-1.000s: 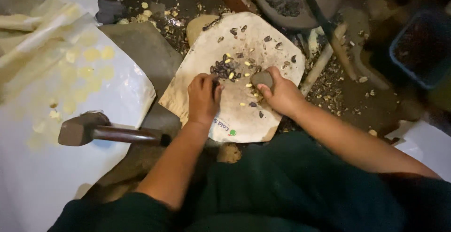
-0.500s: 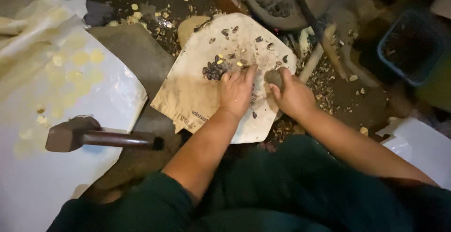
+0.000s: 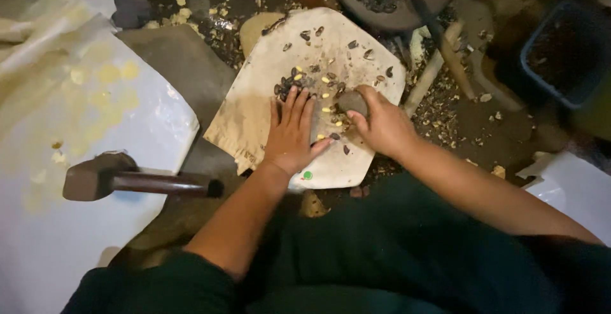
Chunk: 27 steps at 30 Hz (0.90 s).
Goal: Cracking nuts with a stone and flattening them with a wooden mallet.
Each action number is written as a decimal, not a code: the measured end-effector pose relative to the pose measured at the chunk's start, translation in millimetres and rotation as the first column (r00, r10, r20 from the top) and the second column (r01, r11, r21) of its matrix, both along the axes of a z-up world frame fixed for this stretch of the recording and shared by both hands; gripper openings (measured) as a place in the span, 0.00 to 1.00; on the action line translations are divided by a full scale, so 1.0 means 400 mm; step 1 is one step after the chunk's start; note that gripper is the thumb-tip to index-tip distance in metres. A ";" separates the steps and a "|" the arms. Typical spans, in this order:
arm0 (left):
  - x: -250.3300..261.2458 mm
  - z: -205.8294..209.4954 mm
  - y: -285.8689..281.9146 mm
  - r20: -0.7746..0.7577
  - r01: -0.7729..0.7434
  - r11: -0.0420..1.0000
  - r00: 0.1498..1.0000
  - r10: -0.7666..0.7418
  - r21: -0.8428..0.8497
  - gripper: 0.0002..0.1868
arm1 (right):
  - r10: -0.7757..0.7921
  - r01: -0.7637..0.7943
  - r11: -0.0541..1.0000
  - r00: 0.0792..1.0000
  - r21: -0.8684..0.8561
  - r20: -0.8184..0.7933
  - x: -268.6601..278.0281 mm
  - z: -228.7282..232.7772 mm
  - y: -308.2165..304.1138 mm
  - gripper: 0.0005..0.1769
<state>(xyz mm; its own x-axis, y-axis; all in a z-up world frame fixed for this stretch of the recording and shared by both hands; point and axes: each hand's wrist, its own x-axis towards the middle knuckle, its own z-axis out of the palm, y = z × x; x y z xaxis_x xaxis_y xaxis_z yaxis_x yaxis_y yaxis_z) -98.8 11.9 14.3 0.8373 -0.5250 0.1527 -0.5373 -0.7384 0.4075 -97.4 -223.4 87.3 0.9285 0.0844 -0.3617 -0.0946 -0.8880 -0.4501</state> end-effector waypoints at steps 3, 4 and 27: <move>-0.002 -0.005 -0.004 0.024 0.003 1.000 1.000 -0.002 -0.029 0.52 | -0.181 0.190 0.981 0.970 0.040 -0.163 0.008 -0.064 -0.030 0.32; -0.007 -0.008 -0.007 0.023 0.004 1.000 1.000 -0.004 -0.031 0.52 | -0.183 0.191 0.981 0.970 0.037 -0.163 0.005 -0.058 -0.023 0.32; 0.004 -0.015 -0.004 0.068 -0.049 0.999 0.996 0.049 0.006 0.44 | -0.265 0.328 0.941 0.870 -0.086 0.417 -0.081 -0.299 -0.295 0.11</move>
<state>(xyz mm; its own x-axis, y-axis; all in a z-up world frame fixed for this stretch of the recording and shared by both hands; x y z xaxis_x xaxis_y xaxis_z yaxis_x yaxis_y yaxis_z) -97.2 10.4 8.2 0.8498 -0.4851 0.2064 -0.5268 -0.7675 0.3651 -129.6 -341.5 -32.1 0.9686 -0.2428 0.0525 -0.2069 -0.9055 -0.3704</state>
